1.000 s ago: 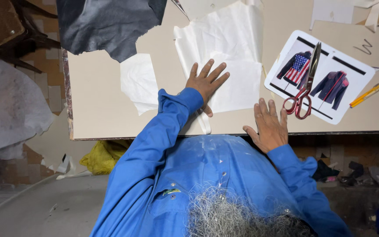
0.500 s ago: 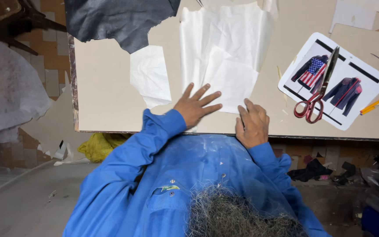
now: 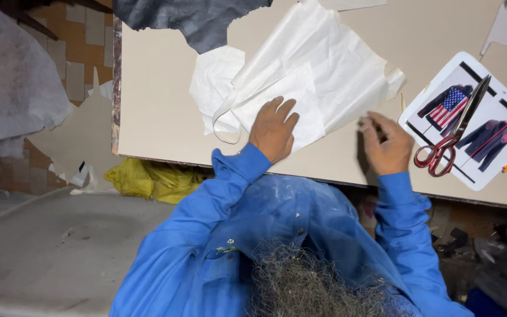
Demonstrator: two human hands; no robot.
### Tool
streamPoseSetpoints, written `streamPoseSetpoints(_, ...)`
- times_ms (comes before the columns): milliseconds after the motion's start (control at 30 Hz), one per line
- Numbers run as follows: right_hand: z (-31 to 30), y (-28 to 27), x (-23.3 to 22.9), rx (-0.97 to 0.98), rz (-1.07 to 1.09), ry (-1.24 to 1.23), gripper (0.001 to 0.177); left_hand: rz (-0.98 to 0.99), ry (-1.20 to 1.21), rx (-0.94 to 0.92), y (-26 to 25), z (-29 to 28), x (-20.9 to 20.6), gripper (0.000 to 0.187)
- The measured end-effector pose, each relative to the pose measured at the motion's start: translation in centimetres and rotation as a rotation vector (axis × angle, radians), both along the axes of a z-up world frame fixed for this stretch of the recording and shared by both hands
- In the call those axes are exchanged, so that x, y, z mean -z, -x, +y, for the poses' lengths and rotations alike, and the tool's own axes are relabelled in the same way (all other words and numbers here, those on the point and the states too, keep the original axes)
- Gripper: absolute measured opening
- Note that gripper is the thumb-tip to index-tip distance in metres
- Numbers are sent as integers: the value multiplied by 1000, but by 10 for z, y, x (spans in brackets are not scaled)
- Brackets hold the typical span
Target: The person marks a white fabric with a yellow pencil, then uses red-handled scissors to cut the fabric into several pieces. The person repeatedly marks and cuts the fabric, producing multiple cut pieces on the work surface.
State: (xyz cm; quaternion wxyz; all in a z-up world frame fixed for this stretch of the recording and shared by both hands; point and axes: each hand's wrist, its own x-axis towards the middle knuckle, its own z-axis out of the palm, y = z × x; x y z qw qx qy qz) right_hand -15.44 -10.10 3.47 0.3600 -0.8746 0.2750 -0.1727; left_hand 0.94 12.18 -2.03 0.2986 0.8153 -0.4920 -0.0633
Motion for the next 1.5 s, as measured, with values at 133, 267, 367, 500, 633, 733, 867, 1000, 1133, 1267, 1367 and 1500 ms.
streamPoseSetpoints(133, -69, -21, 3, -112, 73, 386, 67, -80, -147, -233, 38, -21, 8, 63)
streamPoseSetpoints(267, -93, -47, 10, -181, 104, 493, 82, -100, -247, -283, 41, -29, 6, 74)
streamPoseSetpoints(367, -90, -42, 9, -114, 133, 89, 67, -88, -310, -274, 45, -28, 6, 77)
streamPoseSetpoints(500, -95, -23, -2, -166, 35, -1, 56, -128, -277, -218, 44, -30, 5, 78)
streamPoseSetpoints(633, -113, -5, 0, -111, 92, -11, 52, -132, -291, -150, 40, -34, 4, 80)
streamPoseSetpoints(733, -122, 23, 6, -77, 87, 116, 48, -159, -284, -133, 40, -35, 3, 82)
streamPoseSetpoints(867, -125, 92, 4, 68, 145, 327, 31, -102, -306, -122, 36, -40, -8, 88)
streamPoseSetpoints(1000, -125, 149, 19, 185, 392, 368, 29, 28, -405, -132, 37, -44, -12, 98)
streamPoseSetpoints(1133, -119, 167, 38, 194, 389, 405, 39, -21, -405, -136, 39, -50, -7, 95)
streamPoseSetpoints(1267, -107, 166, 47, 253, 377, 346, 33, -107, -277, -138, 39, -45, 2, 85)
streamPoseSetpoints(1367, -104, 157, 53, 248, 473, 419, 37, -112, -283, -136, 39, -43, 5, 81)
streamPoseSetpoints(1500, -110, 145, 54, 282, 510, 440, 37, -14, -314, -114, 39, -43, 7, 74)
